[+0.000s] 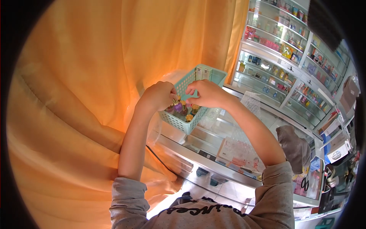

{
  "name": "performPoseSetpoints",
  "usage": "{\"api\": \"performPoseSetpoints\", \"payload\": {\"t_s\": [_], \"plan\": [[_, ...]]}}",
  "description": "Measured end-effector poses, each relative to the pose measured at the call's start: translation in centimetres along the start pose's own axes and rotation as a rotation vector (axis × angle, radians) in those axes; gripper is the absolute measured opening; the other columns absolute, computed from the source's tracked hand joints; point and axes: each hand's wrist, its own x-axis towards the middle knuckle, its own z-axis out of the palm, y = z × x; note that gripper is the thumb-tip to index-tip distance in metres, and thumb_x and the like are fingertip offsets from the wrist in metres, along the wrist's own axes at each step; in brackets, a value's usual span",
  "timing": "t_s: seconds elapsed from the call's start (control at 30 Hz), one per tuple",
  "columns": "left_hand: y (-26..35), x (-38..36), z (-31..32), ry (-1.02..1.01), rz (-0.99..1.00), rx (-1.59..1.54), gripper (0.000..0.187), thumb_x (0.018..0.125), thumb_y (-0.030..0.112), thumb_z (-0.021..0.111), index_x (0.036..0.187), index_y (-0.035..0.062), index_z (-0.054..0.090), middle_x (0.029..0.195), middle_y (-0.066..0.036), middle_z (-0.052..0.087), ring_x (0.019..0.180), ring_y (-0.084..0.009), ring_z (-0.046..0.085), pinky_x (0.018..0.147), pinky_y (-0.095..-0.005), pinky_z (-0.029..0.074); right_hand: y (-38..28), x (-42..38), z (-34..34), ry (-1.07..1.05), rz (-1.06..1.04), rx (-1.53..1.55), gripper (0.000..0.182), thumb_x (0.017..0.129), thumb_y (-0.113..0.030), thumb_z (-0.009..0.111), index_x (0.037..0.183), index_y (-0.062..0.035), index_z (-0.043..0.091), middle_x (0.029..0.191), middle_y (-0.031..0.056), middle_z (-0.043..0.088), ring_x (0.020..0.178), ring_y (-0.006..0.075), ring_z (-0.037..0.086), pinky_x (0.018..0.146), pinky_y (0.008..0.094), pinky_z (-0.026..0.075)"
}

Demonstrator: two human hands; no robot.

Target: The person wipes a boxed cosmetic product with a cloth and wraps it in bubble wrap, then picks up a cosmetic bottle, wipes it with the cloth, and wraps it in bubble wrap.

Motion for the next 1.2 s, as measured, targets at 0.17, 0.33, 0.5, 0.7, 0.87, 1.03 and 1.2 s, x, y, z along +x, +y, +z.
{"api": "performPoseSetpoints", "payload": {"t_s": [0.17,0.33,0.5,0.7,0.87,1.03,1.2], "plan": [[1.0,-1.1,-0.8,0.026,0.020,-0.035,0.020,0.087,0.007,0.052,0.102,-0.0012,0.064,0.096,-0.018,0.067,0.087,-0.0281,0.065,0.076,-0.0365,0.050,-0.2,-0.7,0.9,-0.032,-0.021,0.070,0.039,0.075,-0.037,0.073,0.097,-0.0068,0.066,0.097,0.0115,0.067,0.093,0.0292,0.063,0.079,0.0377,0.050],[2.0,-1.8,-1.0,0.187,0.186,-0.187,0.019,0.090,0.012,0.052,0.099,-0.0010,0.062,0.089,-0.015,0.066,0.061,-0.0255,0.065,0.068,-0.0353,0.051,-1.3,-1.5,1.2,0.045,-0.031,0.106,0.037,0.075,-0.039,0.072,0.093,-0.0065,0.067,0.078,0.0092,0.068,0.075,0.0278,0.065,0.067,0.0377,0.049],[3.2,-0.9,0.5,0.350,0.410,-0.436,0.022,0.089,0.015,0.058,0.100,-0.0033,0.058,0.091,-0.014,0.065,0.065,-0.0225,0.064,0.061,-0.0342,0.050,-1.3,-4.7,0.2,0.202,0.019,0.314,0.033,0.079,-0.035,0.071,0.087,-0.0027,0.067,0.068,0.0069,0.063,0.065,0.0163,0.058,0.061,0.0312,0.045],[7.4,-2.6,4.0,0.366,0.431,-0.585,0.036,0.078,0.026,0.074,0.087,-0.0034,0.055,0.080,-0.014,0.063,0.068,-0.0197,0.062,0.059,-0.0311,0.049,-1.2,-11.5,0.3,0.397,0.024,0.359,0.033,0.076,-0.030,0.076,0.083,0.0010,0.067,0.067,0.0067,0.063,0.063,0.0122,0.055,0.059,0.0279,0.044],[11.7,-3.2,6.8,0.030,0.390,-0.805,0.027,0.079,0.020,0.075,0.084,0.0004,0.056,0.076,-0.004,0.059,0.071,-0.0114,0.058,0.061,-0.0257,0.047,-0.9,-17.0,-0.6,0.508,0.049,0.236,0.033,0.071,-0.030,0.080,0.080,-0.0011,0.067,0.069,0.0073,0.066,0.061,0.0141,0.057,0.060,0.0280,0.046],[15.5,-1.1,9.8,-0.097,0.595,-1.013,0.022,0.085,0.018,0.068,0.091,-0.0002,0.059,0.080,-0.003,0.062,0.072,-0.0085,0.058,0.065,-0.0234,0.048,0.1,-21.6,-2.5,0.628,0.131,0.275,0.030,0.072,-0.030,0.079,0.079,-0.0036,0.066,0.071,0.0047,0.064,0.066,0.0120,0.055,0.063,0.0271,0.044],[20.1,0.0,10.6,-0.293,0.553,-1.224,0.024,0.091,0.026,0.062,0.099,0.0041,0.061,0.089,-0.001,0.063,0.081,-0.0063,0.058,0.077,-0.0238,0.049,3.3,-27.2,-5.2,0.695,0.356,0.288,0.036,0.078,-0.032,0.073,0.098,-0.0044,0.062,0.094,0.0075,0.063,0.083,0.0161,0.058,0.073,0.0294,0.045]]}}
